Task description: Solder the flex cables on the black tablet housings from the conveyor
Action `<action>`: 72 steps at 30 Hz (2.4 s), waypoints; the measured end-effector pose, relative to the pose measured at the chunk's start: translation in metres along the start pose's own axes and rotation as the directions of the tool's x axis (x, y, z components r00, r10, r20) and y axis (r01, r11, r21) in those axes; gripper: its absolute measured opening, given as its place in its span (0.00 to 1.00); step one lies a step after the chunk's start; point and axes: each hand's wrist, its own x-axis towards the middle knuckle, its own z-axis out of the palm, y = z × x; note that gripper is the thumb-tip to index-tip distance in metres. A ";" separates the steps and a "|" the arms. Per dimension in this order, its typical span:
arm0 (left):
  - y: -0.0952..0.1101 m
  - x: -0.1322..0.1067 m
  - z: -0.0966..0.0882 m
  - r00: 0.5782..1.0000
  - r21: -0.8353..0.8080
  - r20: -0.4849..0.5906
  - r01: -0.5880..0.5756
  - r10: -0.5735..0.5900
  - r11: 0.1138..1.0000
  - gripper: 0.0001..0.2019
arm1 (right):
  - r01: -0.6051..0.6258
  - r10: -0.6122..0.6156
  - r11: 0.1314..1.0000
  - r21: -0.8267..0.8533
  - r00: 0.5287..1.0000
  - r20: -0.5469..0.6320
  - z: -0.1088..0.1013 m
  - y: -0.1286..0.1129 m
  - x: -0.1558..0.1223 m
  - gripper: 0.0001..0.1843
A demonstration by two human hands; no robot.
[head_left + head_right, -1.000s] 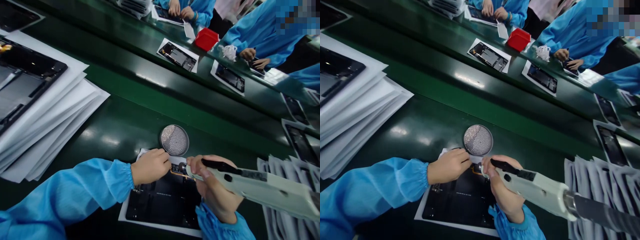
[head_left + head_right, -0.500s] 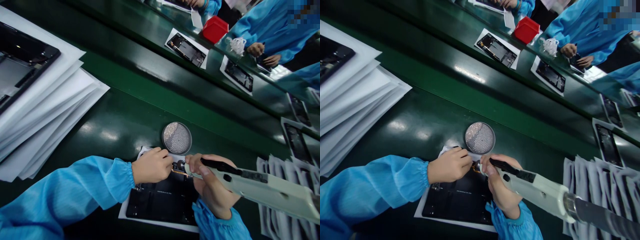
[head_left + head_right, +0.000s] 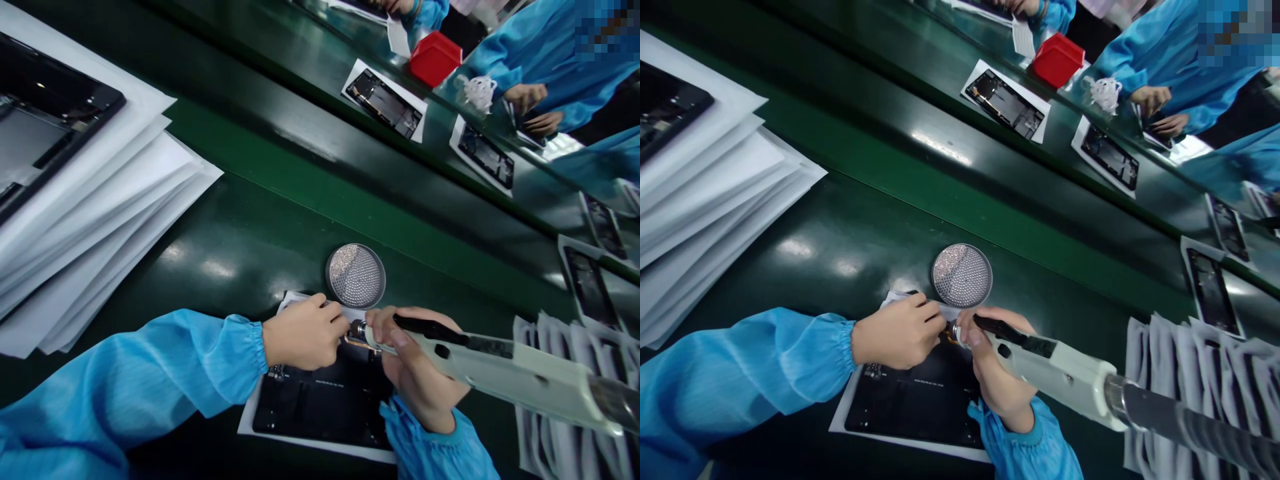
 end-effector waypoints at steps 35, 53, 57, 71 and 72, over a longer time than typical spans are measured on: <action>0.023 -0.012 0.005 0.995 0.108 -0.057 0.082 -0.076 0.991 0.14 | 0.059 -0.059 0.998 -0.005 0.979 -0.196 0.013 0.004 0.044 0.11; 0.024 -0.008 0.000 0.987 -0.021 0.037 0.157 -0.157 0.987 0.19 | 0.021 -0.028 0.999 -0.038 0.982 -0.186 0.013 0.014 0.043 0.11; 0.023 -0.009 0.002 0.987 -0.030 0.011 0.162 -0.162 0.986 0.18 | 0.011 -0.018 0.999 -0.039 0.979 -0.202 0.013 0.014 0.043 0.10; 0.024 -0.008 0.004 0.983 -0.018 -0.033 0.179 -0.180 0.984 0.17 | -0.002 -0.004 1.000 -0.031 0.984 -0.178 0.016 0.015 0.042 0.09; 0.023 -0.008 0.004 0.982 -0.020 -0.039 0.182 -0.182 0.983 0.16 | -0.004 -0.002 0.999 -0.031 0.984 -0.177 0.016 0.014 0.042 0.10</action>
